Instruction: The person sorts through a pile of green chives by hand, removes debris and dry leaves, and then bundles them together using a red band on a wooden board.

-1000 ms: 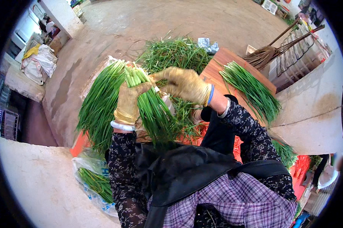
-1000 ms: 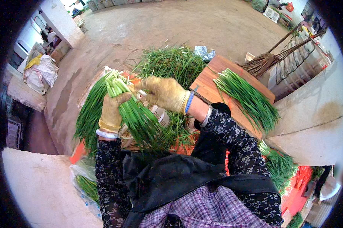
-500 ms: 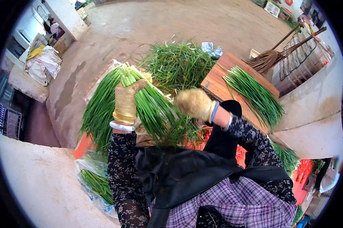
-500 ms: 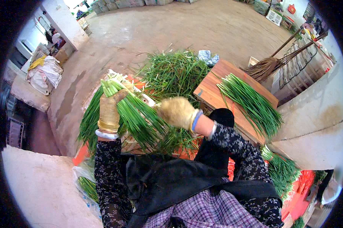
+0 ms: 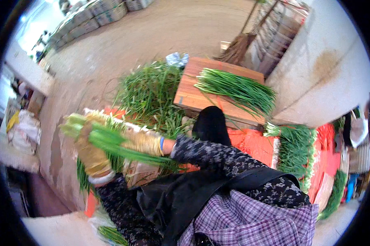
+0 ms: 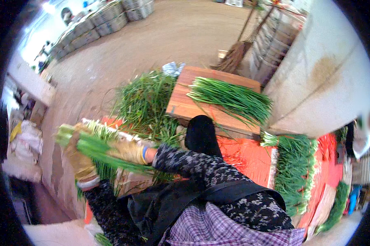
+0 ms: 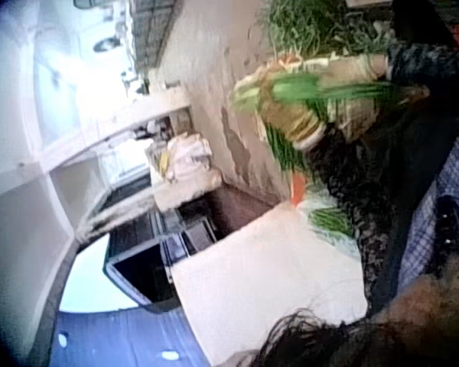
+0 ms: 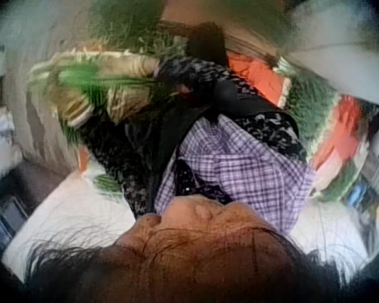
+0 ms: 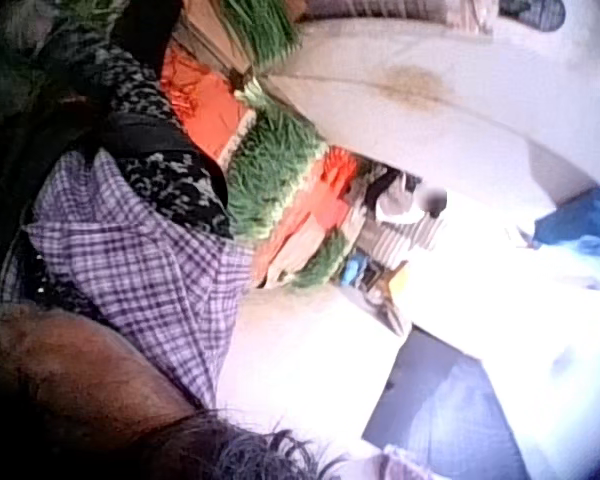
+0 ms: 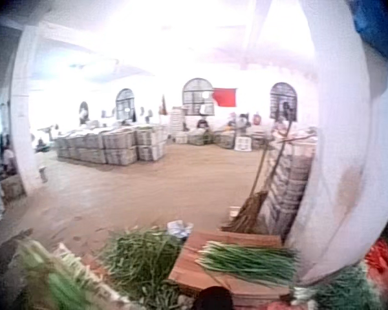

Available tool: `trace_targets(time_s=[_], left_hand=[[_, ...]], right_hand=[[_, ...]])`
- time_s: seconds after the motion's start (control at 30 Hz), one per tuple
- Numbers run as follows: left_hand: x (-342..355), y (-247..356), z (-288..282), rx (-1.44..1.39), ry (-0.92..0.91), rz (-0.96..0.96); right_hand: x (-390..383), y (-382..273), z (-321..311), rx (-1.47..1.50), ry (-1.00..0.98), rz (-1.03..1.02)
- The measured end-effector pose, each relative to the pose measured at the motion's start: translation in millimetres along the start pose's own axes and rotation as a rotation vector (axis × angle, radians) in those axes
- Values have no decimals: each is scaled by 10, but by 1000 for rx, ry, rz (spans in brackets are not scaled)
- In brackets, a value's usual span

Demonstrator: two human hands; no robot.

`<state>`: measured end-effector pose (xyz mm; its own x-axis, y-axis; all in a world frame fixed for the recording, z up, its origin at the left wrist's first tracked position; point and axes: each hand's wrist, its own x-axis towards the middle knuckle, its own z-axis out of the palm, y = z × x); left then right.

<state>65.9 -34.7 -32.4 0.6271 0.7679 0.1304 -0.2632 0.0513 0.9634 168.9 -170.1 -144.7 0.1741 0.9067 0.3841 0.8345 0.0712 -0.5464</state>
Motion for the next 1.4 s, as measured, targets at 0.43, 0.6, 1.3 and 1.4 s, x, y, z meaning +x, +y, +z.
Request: trace_targets(time_s=[0.43, 0.6, 1.3, 1.4], left_hand=[[152, 135, 787, -332, -131, 105], [414, -180, 1530, -662, -258, -75], [-407, -4815, 2959, -337, -382, -1005], [-590, -4169, 3569, 120, -492, -970]], right_hand=[[304, -217, -1052, -34, 413, 112], [-85, 174, -1947, -257, 198, 310], [-2245, 3519, -2253, -522, -111, 951], [-2566, 3689, -1942, -562, -57, 1238]])
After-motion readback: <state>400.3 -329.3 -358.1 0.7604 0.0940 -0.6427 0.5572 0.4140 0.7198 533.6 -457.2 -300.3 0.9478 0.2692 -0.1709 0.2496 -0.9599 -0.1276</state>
